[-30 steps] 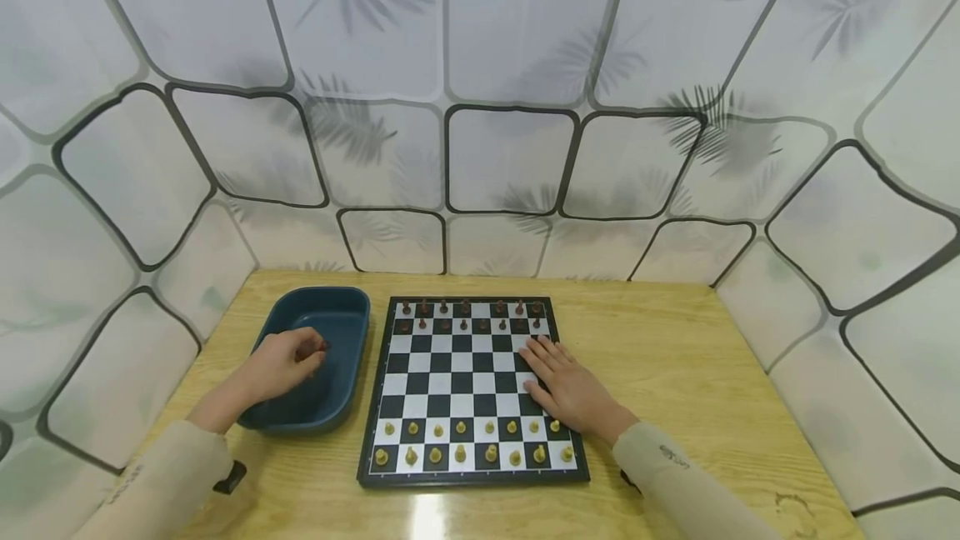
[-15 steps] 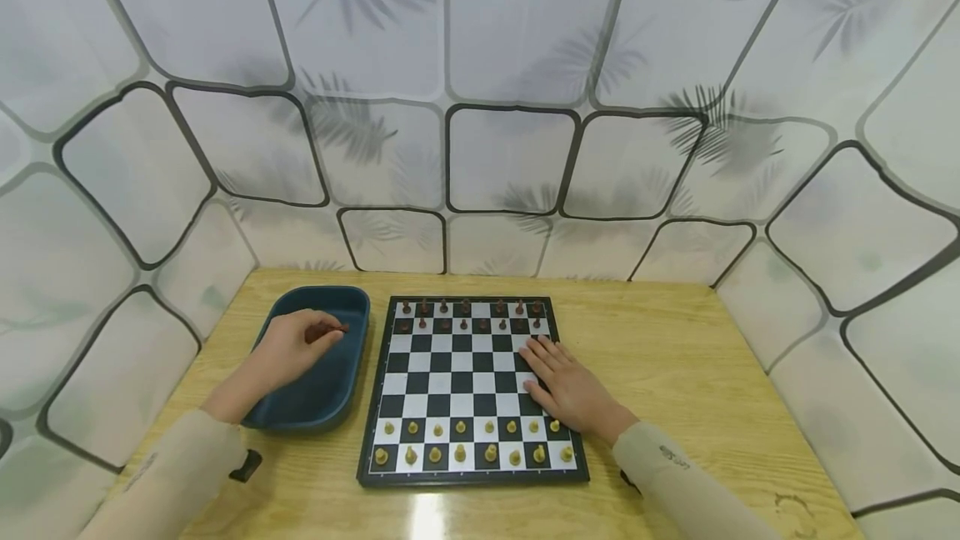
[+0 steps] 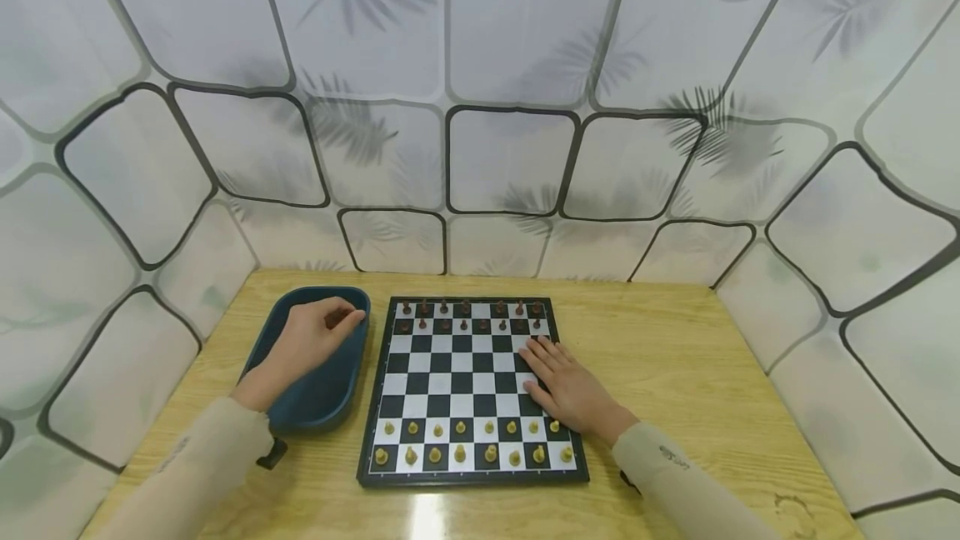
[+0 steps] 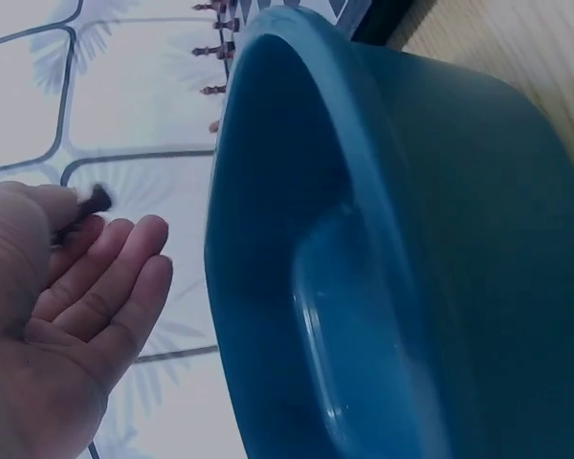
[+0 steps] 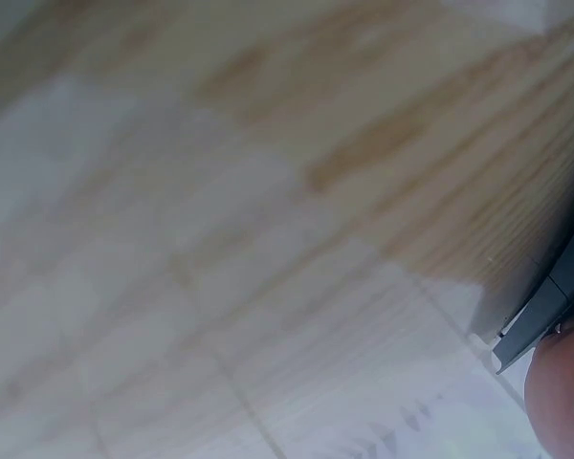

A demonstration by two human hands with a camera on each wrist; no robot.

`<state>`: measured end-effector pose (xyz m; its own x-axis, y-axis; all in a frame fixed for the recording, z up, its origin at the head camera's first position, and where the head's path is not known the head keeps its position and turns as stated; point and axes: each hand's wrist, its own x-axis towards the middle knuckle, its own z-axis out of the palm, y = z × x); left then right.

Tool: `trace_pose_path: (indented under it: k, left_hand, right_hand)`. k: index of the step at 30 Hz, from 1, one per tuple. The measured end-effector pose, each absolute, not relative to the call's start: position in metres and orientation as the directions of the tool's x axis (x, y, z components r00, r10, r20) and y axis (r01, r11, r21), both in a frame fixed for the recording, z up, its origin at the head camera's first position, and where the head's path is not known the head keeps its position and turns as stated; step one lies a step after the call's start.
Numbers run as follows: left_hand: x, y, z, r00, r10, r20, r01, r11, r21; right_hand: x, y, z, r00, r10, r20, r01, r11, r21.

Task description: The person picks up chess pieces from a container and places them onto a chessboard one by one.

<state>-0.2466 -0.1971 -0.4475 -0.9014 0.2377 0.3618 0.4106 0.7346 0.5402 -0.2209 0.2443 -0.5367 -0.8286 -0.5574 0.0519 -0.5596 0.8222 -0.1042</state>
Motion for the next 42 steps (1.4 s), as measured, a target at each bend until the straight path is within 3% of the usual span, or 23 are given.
trace_pose_path:
  k: [10, 23, 42]
  left_hand:
    - [-0.26, -0.176, -0.446, -0.882, 0.222, 0.415, 0.439, 0.705, 0.556]
    - [-0.273, -0.149, -0.439, -0.835, 0.296, 0.464, 0.53, 0.66, 0.533]
    - [-0.291, -0.107, -0.439, -0.871, 0.322, 0.372, 0.49, 0.635, 0.598]
  right_hand:
    - [-0.22, 0.244, -0.536, -0.821, -0.566, 0.07, -0.571, 0.815, -0.098]
    - [-0.221, 0.244, -0.537, -0.827, -0.56, 0.052, -0.562, 0.819, -0.117]
    - [-0.221, 0.245, -0.541, -0.831, -0.553, 0.064, -0.557, 0.825, -0.094]
